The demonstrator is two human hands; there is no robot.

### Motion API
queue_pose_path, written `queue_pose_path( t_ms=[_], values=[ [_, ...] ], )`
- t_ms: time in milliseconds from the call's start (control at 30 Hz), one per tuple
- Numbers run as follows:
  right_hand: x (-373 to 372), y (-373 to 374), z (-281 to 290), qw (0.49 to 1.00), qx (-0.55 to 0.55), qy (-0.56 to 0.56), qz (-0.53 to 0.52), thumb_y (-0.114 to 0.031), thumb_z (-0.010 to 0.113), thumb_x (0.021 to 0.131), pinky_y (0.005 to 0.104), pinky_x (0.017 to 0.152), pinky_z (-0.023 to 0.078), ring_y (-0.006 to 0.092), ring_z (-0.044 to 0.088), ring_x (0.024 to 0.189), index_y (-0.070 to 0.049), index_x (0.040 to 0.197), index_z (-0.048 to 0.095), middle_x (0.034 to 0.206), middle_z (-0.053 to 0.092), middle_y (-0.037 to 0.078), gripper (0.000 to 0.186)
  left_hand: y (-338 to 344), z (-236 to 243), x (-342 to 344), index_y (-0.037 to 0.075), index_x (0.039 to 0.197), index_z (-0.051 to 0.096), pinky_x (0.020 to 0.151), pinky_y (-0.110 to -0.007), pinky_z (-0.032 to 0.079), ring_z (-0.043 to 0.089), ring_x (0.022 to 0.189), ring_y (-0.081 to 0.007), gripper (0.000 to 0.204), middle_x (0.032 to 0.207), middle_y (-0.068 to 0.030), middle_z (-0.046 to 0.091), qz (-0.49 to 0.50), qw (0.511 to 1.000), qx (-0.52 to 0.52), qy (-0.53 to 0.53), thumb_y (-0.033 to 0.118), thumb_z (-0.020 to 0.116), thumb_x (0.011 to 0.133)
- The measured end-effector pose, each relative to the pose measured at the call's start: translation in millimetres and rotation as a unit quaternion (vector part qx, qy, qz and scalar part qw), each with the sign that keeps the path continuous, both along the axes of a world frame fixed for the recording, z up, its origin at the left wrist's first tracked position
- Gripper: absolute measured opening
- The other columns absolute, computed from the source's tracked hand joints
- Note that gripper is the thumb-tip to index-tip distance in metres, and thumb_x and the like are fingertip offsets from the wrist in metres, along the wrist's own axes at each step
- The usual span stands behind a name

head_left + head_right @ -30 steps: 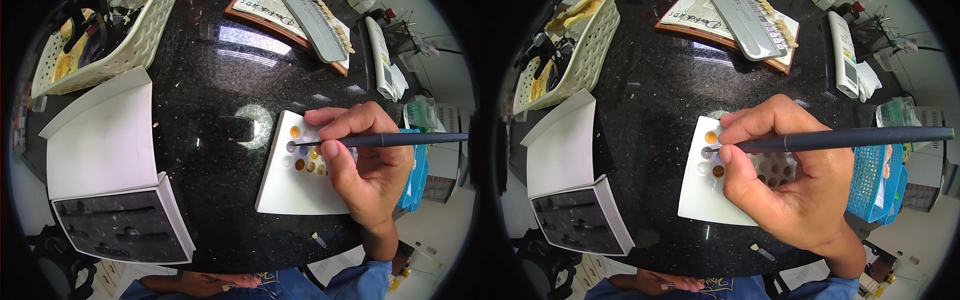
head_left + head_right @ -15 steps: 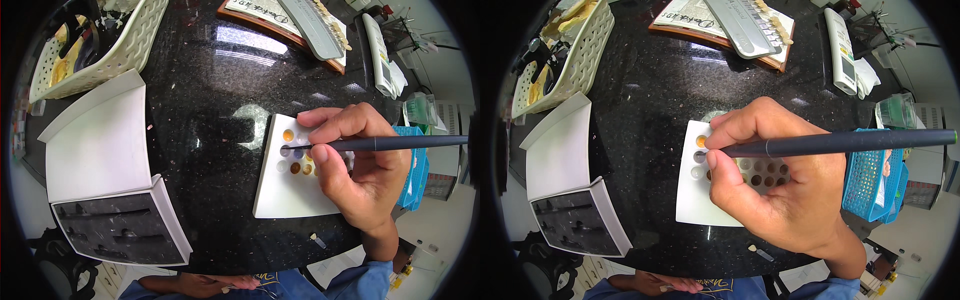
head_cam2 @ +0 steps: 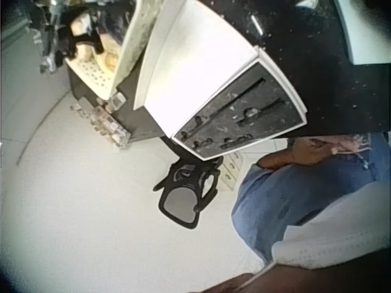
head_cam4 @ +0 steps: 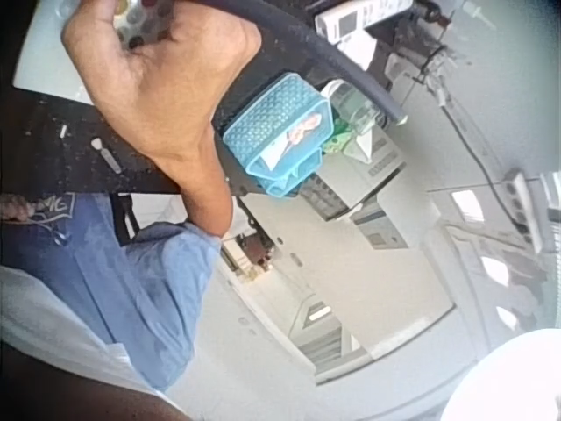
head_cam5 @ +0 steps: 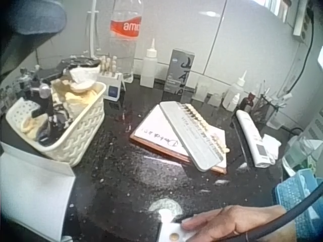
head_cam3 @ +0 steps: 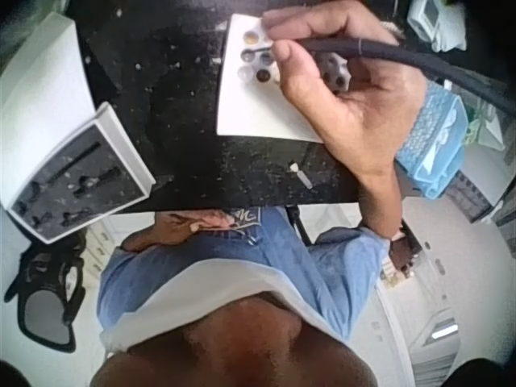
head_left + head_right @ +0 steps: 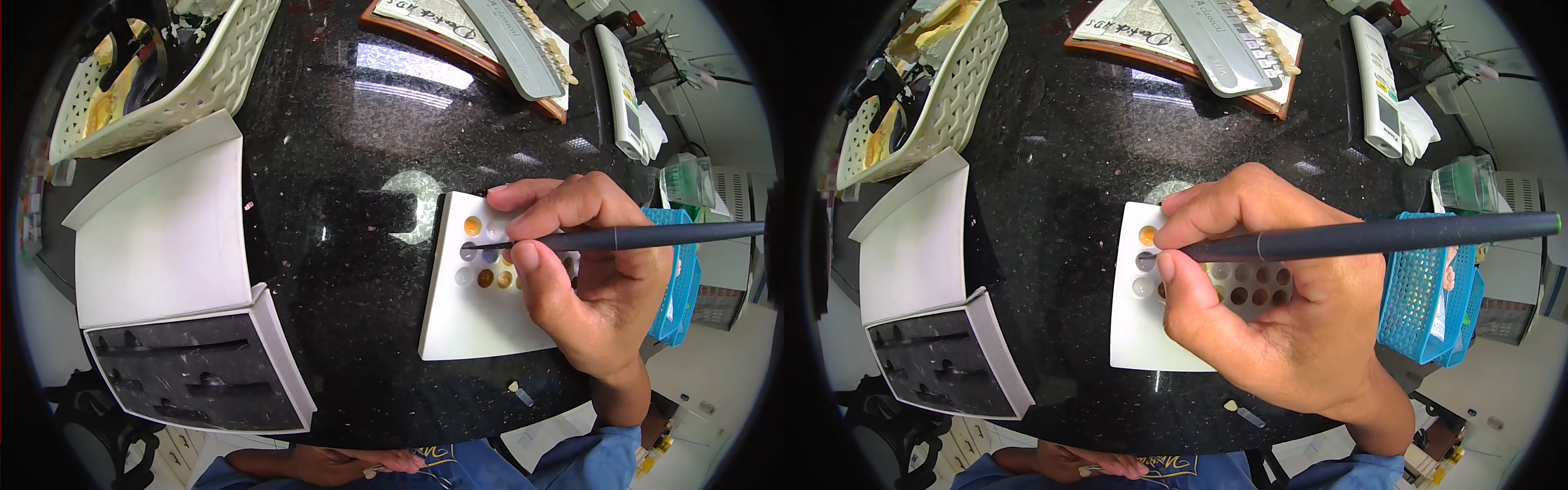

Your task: Applying stains and glazes to a dental crown using a brush and a porcelain palette.

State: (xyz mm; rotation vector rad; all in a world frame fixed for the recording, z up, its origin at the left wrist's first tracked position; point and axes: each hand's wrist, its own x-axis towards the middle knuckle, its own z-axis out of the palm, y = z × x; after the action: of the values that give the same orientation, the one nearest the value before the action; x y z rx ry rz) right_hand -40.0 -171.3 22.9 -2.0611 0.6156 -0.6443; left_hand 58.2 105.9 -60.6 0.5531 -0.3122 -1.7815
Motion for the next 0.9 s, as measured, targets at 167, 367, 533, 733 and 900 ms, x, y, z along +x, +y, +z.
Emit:
queue_pose_path(
  t_ms=[167,367,533,733,900],
  values=[
    [-7.5,2.9,-1.6,1.0,0.029,-0.011,-0.003,-0.005,0.064,0.075,0.0321,0.074,0.05,0.0275,0.064,0.085,0.004,0.076,0.058,0.071,0.057,0.009,0.011,-2.7,2.2,3.0,-0.006,0.106,0.06,0.091,-0.053,0.045,0.058,0.104,-0.0378,0.024,0.105,-0.0241,0.062,-0.034,0.999,-0.018,-0.029,-0.011,0.046,0.086],
    [-19.2,22.3,20.2,0.998,0.02,-0.031,-0.056,-0.018,0.064,0.082,0.0236,0.061,0.051,0.0264,0.063,0.085,0.003,0.085,0.055,0.076,0.057,0.011,0.022,2.6,2.1,8.2,-0.007,0.114,0.055,0.099,-0.035,0.041,0.056,0.11,-0.0231,0.026,0.11,-0.0156,0.061,-0.076,0.997,-0.014,-0.01,-0.001,0.042,0.092],
    [-63.6,60.6,37.0,0.997,-0.011,-0.073,0.035,-0.03,0.054,0.088,0.0187,0.046,0.036,0.0107,0.041,0.057,-0.003,0.101,0.051,0.075,0.044,0.006,0.03,-2.7,18.9,13.3,-0.009,0.109,0.057,0.088,-0.032,0.048,0.06,0.099,-0.0216,0.024,0.104,-0.0157,0.062,-0.102,0.992,0.072,0.025,0.007,0.046,0.094],
    [-61.3,124.9,-9.4,0.985,0.093,-0.148,0.005,-0.024,0.062,0.084,0.0187,0.042,0.038,0.0108,0.048,0.051,-0.006,0.089,0.046,0.072,0.048,0.008,0.024,-10.7,18.8,10.7,-0.007,0.107,0.058,0.073,-0.027,0.053,0.064,0.086,-0.0203,0.027,0.09,-0.0157,0.064,-0.058,0.995,0.07,0.031,0.015,0.05,0.094],
    [-55.3,148.1,-21.5,0.976,0.121,-0.181,-0.012,0.002,0.07,0.063,0.0259,0.045,0.05,0.0188,0.06,0.05,0.0,0.078,0.057,0.066,0.06,0.011,0.02,-4.7,18.2,6.5,-0.007,0.105,0.058,0.071,-0.025,0.053,0.065,0.085,-0.0209,0.026,0.091,-0.0164,0.063,-0.039,0.996,0.077,0.031,0.015,0.051,0.093]
  ],
)
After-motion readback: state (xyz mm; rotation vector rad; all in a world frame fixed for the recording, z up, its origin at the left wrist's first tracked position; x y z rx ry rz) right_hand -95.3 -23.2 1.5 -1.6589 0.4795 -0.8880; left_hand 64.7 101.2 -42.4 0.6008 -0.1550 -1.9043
